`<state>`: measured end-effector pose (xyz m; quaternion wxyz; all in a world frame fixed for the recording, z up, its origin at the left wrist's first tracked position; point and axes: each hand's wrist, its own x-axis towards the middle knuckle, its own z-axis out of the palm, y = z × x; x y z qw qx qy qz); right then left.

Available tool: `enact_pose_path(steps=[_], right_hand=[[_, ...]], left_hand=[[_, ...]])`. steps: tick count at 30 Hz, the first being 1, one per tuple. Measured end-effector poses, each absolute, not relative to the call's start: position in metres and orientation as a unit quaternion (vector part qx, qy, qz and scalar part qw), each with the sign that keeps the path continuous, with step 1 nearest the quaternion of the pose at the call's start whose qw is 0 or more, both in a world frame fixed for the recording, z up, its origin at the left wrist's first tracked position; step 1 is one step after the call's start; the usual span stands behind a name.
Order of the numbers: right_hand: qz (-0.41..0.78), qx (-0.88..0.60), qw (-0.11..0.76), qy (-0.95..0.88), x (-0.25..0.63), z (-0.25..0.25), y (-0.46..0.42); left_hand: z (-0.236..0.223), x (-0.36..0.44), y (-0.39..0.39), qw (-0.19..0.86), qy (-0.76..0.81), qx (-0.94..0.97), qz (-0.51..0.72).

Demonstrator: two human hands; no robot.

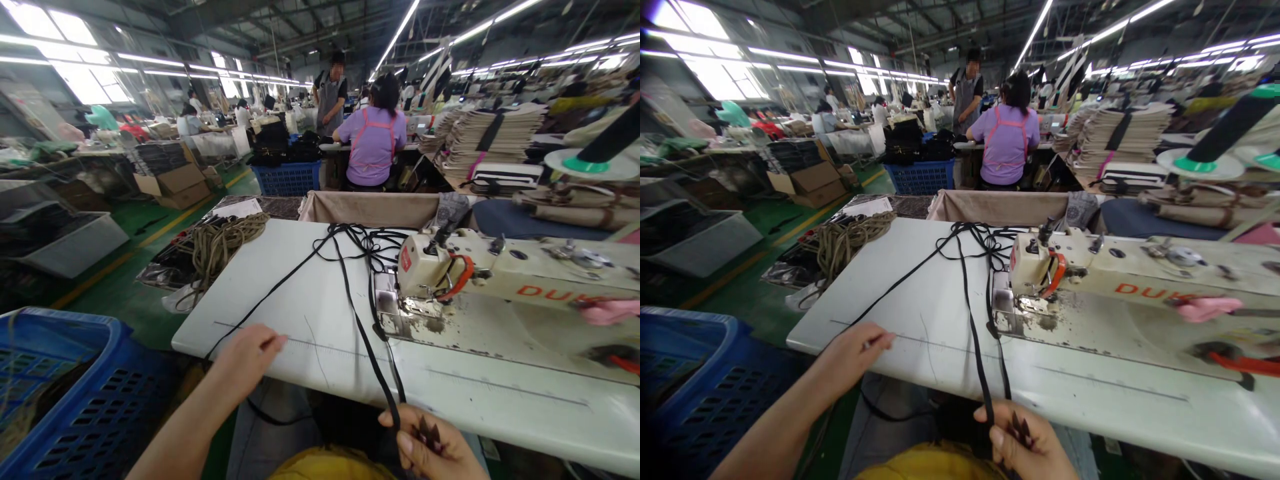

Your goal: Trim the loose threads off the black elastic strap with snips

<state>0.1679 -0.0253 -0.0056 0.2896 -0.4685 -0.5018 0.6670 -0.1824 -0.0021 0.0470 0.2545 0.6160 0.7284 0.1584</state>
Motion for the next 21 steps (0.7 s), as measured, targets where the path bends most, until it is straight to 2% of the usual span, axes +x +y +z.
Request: enact_pose_path(steps=[2, 3, 5, 8, 11, 16, 21], right_hand=[[0.677, -0.446, 0.289, -0.510, 0.157, -0.002, -0.022], [0.678, -0.435, 0.284, -0.521, 0.152, 0.001, -0.021], [0.660, -0.427, 0.267, -0.558, 0.142, 0.004, -0.019], [0.619, -0.441, 0.244, -0.602, 0.135, 0.006, -0.020], [0.627, -0.435, 0.228, -0.605, 0.136, 0.000, -0.027], [0.573, -0.437, 0.187, -0.668, 0.142, -0.015, -0.032], [0.505, -0.449, 0.120, -0.728, 0.150, -0.026, -0.028]], left_hand=[[0.048, -0.134, 0.000, 0.525, 0.574, 0.584, 0.233], [0.046, -0.113, 0.001, 0.624, 0.499, 0.540, 0.263], [0.039, -0.081, 0.002, 0.704, 0.427, 0.481, 0.302], [0.029, -0.059, 0.011, 0.700, 0.449, 0.414, 0.370], [0.025, -0.055, 0.024, 0.692, 0.458, 0.347, 0.437], [0.030, -0.054, 0.038, 0.732, 0.419, 0.296, 0.448], [0.041, -0.060, 0.054, 0.686, 0.419, 0.286, 0.521]])
